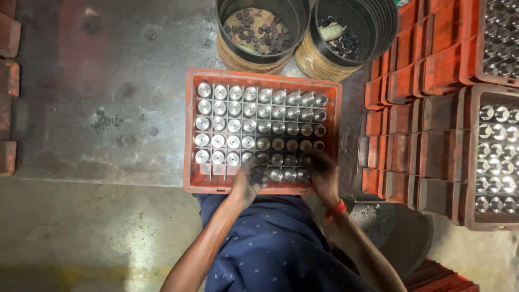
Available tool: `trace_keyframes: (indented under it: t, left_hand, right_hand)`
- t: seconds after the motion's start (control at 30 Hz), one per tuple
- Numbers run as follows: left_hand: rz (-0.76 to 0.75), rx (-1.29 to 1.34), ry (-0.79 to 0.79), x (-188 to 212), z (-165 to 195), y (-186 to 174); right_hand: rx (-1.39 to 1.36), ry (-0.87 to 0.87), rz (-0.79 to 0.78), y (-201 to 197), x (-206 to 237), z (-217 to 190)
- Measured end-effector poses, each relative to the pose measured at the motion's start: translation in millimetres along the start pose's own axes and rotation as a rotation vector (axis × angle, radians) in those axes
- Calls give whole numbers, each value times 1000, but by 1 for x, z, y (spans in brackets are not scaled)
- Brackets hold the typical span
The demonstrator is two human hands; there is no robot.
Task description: The person places small cylindrical metal parts into the compartments of an orange plastic crate. They then use a cloth to wipe the tops of the parts and finally use a metal rod to press down on them.
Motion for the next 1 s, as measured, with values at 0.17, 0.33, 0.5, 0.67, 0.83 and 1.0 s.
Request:
trace_keyframes:
  t: [0.17,0.33,0.5,0.67,0.83,1.0]
  left_hand:
    - [-205,82,-41,7,-4,-21]
    - [22,77,-45,4,-5,-25]
    - [-123,-3,53,6,2,-8]
    - [-173,-131,120,8,2,5]
    - [-127,-340,53,9,-9,9]
    - [106,-105,25,13,-1,-1]
  right_hand:
    - [696,-553,-17,-14,-34,-15]
    - [683,-663,-197,4,-46,-16]
    - [720,-576,-284,-1,-55,-26]
    - [410,-218,-37,-4,-35,-35]
    - [-88,127,-253,61,13,-28]
    - [-236,38,-159,37,-9,-40]
Point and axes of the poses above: each hand's wrist, its own x-axis away from the middle knuckle, its own y-axis out of the palm, z = x × y, the point moved 3 cm from there along -x, towards the middle knuckle, and after that the axes turned 7 degrees about -y, right-handed, at the moved point
